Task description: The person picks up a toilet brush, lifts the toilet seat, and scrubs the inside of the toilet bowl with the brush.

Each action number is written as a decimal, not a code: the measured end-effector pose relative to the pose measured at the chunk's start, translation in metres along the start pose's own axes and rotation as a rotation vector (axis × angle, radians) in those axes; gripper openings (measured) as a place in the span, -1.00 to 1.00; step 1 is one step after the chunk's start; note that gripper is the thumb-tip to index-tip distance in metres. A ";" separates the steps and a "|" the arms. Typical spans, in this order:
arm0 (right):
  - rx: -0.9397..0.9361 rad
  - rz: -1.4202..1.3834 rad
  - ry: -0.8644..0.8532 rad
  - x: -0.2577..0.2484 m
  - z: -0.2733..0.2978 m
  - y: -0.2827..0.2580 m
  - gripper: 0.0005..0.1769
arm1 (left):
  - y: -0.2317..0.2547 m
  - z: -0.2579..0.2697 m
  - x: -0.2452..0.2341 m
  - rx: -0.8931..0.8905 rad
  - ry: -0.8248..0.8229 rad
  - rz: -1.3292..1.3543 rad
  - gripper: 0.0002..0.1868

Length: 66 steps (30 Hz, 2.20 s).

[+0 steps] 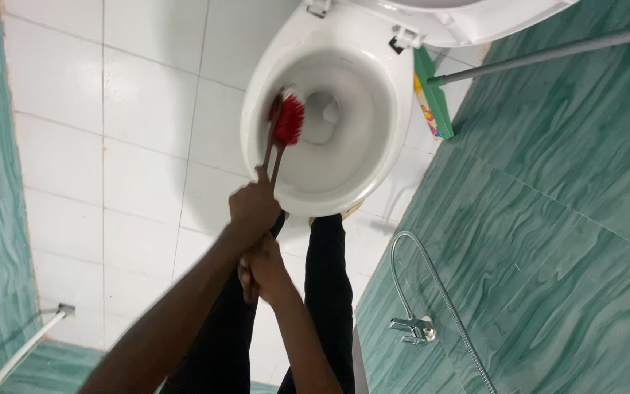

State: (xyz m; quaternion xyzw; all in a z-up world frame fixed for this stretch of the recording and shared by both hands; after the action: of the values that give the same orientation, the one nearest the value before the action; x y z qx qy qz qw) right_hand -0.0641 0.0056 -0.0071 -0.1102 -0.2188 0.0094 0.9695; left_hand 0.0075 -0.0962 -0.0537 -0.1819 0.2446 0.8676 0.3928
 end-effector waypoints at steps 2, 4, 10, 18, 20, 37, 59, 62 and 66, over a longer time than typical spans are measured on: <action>0.107 0.128 0.072 -0.013 0.012 0.008 -0.37 | -0.009 0.009 0.018 -0.097 -0.067 0.099 -0.20; 0.133 0.248 0.058 -0.024 0.036 0.017 -0.46 | -0.025 0.029 0.055 -0.224 -0.153 0.207 -0.19; 0.318 0.564 0.169 -0.074 0.103 -0.003 -0.49 | -0.023 0.042 0.149 -0.332 -0.221 0.626 -0.13; 0.235 1.071 0.469 -0.133 0.127 -0.044 -0.70 | 0.057 0.008 0.221 -0.293 -0.438 1.172 -0.69; 0.171 1.283 0.557 -0.146 0.135 -0.053 -0.72 | 0.082 0.002 0.222 -0.362 -0.548 1.330 -0.84; -0.033 1.003 0.722 -0.137 0.141 -0.100 -0.25 | 0.117 -0.038 0.231 -0.221 -0.648 1.680 -0.85; 0.076 -0.756 -0.084 0.042 0.080 0.032 -0.36 | -0.019 0.047 0.013 -0.348 -0.253 0.141 -0.38; 0.205 -0.563 0.055 0.033 0.101 0.028 -0.35 | -0.032 0.054 0.047 -0.345 -0.279 0.219 -0.28; 0.347 -0.213 0.310 -0.004 0.129 0.024 -0.31 | -0.029 0.058 0.126 -0.369 -0.404 0.487 -0.30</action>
State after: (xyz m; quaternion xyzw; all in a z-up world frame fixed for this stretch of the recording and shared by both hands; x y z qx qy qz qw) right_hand -0.1216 0.0560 0.0994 0.0815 -0.0730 -0.0723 0.9914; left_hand -0.0559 0.0282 -0.0787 -0.0110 0.0375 0.9837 0.1756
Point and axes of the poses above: each hand's wrist, its own z-axis away from the middle knuckle, its own x-axis out of the palm, y = z × x, the point moved 4 cm from there along -z, towards the middle knuckle, and after that the axes turned 15 degrees about z, right-handed, at the moved point
